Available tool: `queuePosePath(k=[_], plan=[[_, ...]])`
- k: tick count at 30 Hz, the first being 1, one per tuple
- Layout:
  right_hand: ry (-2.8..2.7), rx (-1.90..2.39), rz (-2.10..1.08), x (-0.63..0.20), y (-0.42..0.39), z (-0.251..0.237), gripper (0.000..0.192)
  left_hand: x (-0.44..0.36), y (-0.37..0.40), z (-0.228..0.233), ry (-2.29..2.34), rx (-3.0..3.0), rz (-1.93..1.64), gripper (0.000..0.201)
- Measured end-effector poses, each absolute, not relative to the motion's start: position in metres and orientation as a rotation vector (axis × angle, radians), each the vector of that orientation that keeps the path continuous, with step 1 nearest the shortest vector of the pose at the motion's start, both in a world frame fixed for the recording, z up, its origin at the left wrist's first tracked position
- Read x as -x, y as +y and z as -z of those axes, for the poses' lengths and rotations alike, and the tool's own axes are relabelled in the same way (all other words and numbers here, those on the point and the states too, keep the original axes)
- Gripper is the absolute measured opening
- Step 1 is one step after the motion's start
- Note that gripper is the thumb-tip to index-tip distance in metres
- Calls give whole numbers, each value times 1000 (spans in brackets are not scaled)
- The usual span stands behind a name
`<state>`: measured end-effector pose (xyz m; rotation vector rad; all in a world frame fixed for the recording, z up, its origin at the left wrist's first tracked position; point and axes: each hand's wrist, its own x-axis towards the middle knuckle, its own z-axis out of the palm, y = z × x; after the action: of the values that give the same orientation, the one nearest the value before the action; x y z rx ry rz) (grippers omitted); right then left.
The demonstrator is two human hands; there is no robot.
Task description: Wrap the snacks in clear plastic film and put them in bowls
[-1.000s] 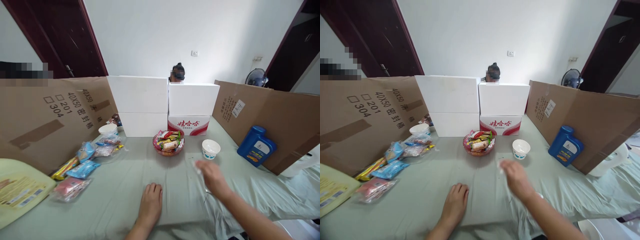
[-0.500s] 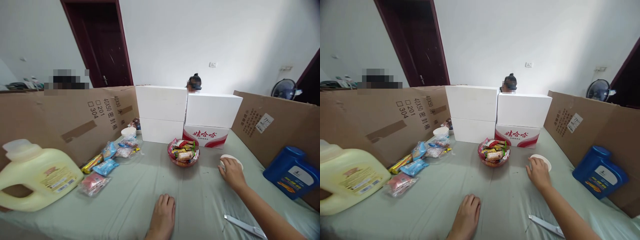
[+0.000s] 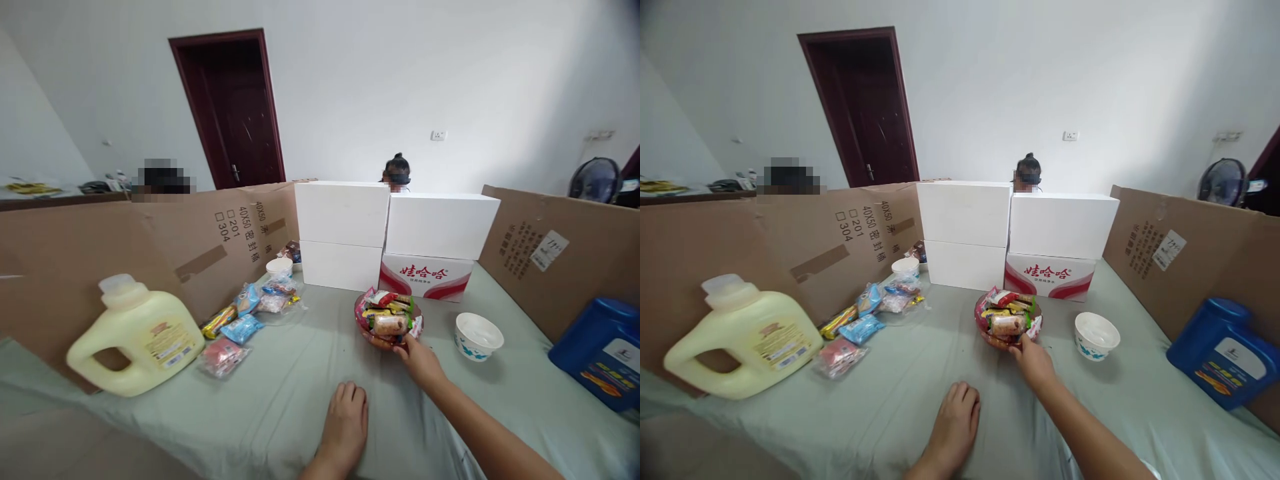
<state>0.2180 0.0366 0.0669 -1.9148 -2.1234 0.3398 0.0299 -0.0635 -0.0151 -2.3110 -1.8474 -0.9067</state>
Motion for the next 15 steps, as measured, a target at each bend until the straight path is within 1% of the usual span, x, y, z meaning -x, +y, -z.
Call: queuePosePath(k=[5,8,11,15], plan=[[-2073,1933,-345,-263,-51,-59,13,-27,-61,16,-1806,2345,892,20],[-1997,2004,-321,-292,-90,-55,12,-24,-58,19,-1787,2382,874,22],[-1916,2122,-255,-323,-108,-54,17,-22,-56,22,-1787,2413,848,24],[-1834,2251,-189,-363,-96,-56,22,-19,-55,25,-1783,2435,862,28]])
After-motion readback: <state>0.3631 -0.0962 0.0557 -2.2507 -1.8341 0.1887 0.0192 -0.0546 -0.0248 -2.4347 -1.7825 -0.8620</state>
